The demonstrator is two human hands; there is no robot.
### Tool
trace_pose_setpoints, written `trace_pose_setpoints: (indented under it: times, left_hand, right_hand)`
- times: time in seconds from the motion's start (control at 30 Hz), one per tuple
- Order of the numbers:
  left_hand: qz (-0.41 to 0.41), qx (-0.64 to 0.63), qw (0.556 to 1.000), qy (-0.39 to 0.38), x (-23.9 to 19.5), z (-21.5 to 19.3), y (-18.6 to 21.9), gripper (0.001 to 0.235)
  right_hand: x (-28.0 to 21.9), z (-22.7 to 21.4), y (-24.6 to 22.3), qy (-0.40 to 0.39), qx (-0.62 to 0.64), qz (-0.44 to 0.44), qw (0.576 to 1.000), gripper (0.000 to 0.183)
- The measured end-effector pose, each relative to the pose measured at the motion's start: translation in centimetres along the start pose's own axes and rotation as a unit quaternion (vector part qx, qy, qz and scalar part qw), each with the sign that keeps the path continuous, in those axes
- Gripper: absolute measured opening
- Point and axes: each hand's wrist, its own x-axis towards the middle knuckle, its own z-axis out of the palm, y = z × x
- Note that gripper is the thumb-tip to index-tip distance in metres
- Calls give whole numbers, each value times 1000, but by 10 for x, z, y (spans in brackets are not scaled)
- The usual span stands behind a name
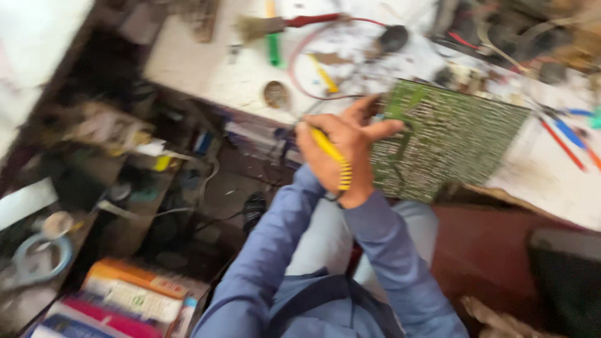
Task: The person holds a green circuit board and uses a soldering iron to apply heat to various solder joints on the board. The person repeatedly touches the iron to different points on the board while holding it steady with the other hand.
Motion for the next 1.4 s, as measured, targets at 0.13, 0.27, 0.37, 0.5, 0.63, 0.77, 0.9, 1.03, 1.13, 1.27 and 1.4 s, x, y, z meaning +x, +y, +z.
trace_pose_setpoints:
  times: [0.13,0.27,0.37,0.5,0.63,0.77,0.9,1.03,1.13,1.27,1.4]
  left_hand:
    - [58,342,935,-68,22,-17,-10,60]
    - [-184,252,921,-231,54,-26,6,65]
    - [-174,254,930,-201,55,-29,6,65]
    - [-197,235,938,-164,42,-22,8,62]
    - [-194,246,936,-161,39,-4,15,60]
    - [-201,259,933,-147,37,4,18,60]
    - [-202,263,932,-143,35,2,16,59]
    - [-201,272,931,-140,36,0,15,57]
    - [-189,291,927,-140,36,-2,15,56]
    - [-188,289,928,-142,36,-2,15,55]
    - [-193,290,927,-136,35,0,17,54]
  right_hand:
    - [-10,-1,7,42,-69,-50,995,16]
    - [-49,-38,16,46,193,118,973,16]
    - [-90,-86,34,122,318,204,918,20]
    - [-136,-144,69,318,292,222,874,22]
    - [-166,-177,96,388,288,192,854,21]
    - [-180,-186,107,395,271,175,860,21]
    - [-184,-183,107,386,222,173,878,20]
    - [-187,-182,107,374,201,163,890,15]
    - [-190,-183,107,371,191,163,894,13]
    - [-194,-182,104,356,170,156,906,13]
    - [-195,-178,100,335,148,146,919,14]
